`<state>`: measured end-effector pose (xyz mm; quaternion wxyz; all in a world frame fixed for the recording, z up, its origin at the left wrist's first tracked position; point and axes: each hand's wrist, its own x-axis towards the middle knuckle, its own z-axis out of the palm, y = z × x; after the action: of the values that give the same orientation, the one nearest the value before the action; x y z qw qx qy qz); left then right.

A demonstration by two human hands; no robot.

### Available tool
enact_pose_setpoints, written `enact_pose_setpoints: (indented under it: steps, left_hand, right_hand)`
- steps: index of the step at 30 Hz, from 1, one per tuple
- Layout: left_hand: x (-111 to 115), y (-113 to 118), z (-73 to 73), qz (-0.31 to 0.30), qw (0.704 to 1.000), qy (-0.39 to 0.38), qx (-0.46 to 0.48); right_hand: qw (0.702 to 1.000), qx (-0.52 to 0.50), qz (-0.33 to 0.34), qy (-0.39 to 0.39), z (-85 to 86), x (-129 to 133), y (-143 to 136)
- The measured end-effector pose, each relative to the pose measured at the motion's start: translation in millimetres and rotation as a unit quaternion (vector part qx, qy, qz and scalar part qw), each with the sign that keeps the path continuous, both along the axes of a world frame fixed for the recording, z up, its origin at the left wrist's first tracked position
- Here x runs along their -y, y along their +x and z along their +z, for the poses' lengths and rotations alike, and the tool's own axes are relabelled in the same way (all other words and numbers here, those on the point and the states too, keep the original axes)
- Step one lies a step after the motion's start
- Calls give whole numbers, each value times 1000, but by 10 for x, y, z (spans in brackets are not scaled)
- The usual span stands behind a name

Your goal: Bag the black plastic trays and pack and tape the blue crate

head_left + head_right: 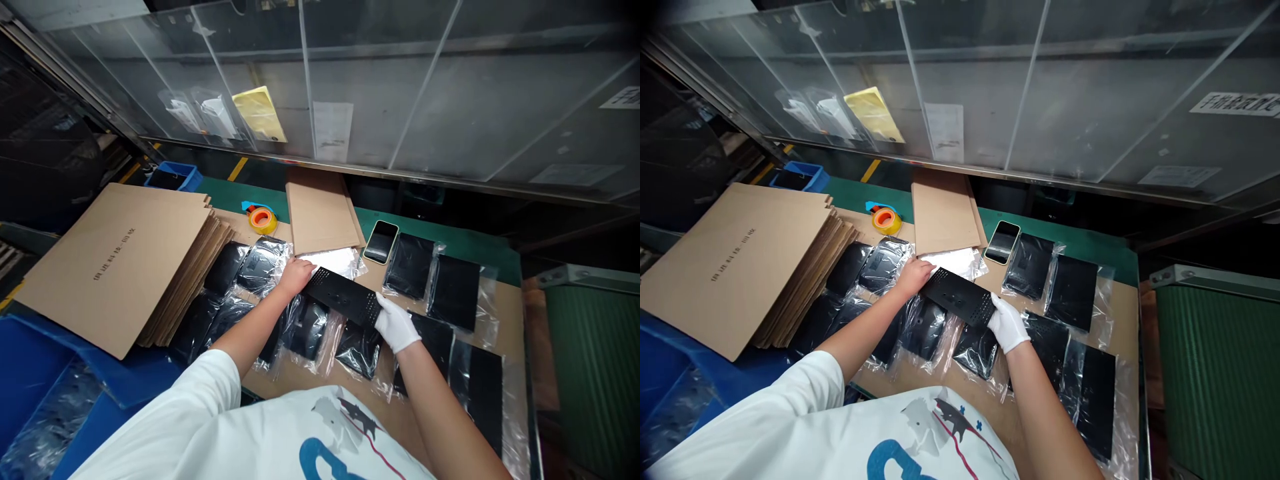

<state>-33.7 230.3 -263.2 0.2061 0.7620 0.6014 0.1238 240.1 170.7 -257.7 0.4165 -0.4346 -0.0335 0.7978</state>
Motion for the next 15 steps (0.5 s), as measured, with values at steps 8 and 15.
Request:
enact_pose_setpoints:
  steps: [8, 15]
  left_hand:
    - [87, -52, -61, -102, 986, 55, -120]
    - [171, -9, -126, -136, 984, 53, -99]
  right_hand:
    - [998, 34, -53, 0, -133, -3, 42]
    - [999, 30, -10, 39, -188, 8, -65]
